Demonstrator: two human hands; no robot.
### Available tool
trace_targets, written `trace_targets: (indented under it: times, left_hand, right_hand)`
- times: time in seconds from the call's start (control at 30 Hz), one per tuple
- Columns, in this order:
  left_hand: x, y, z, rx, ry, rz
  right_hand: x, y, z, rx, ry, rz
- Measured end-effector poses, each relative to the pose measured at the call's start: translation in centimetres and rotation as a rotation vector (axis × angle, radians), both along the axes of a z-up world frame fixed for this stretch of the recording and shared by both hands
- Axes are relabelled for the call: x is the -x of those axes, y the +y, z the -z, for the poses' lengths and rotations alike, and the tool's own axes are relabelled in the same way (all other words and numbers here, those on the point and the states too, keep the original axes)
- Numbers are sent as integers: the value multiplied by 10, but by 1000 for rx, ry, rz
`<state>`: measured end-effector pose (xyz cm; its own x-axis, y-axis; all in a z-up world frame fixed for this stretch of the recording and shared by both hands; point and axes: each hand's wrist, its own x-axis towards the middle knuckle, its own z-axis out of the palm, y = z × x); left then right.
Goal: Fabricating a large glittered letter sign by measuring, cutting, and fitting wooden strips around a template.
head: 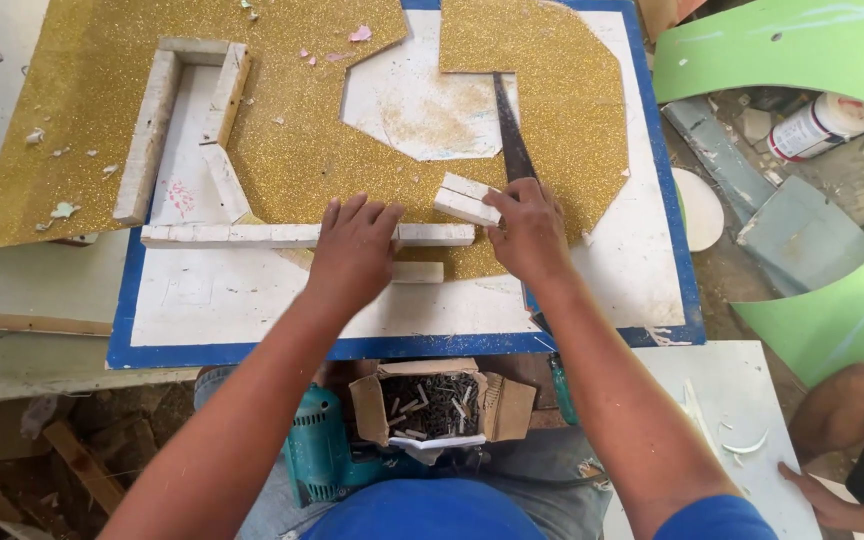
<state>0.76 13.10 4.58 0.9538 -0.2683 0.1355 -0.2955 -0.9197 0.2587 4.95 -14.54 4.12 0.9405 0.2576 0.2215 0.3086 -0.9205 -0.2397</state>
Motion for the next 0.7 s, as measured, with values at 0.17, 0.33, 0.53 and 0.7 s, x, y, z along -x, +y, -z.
trace_targets:
  times: [0.17,0.33,0.53,0.7]
  left_hand:
    - [-29,7,27,-125,211,107]
    - [-11,6,-17,46,30,111]
    - [-12,-4,-6,20,-59,46]
    - [-14,-19,-8,96,-121,46]
  right_hand:
    - [9,4,4,-31,-35,-7]
    - [18,11,-4,-120,-8,8]
    - [38,27,-21,-200,35,-1]
    - [25,35,-19,-258,167,93]
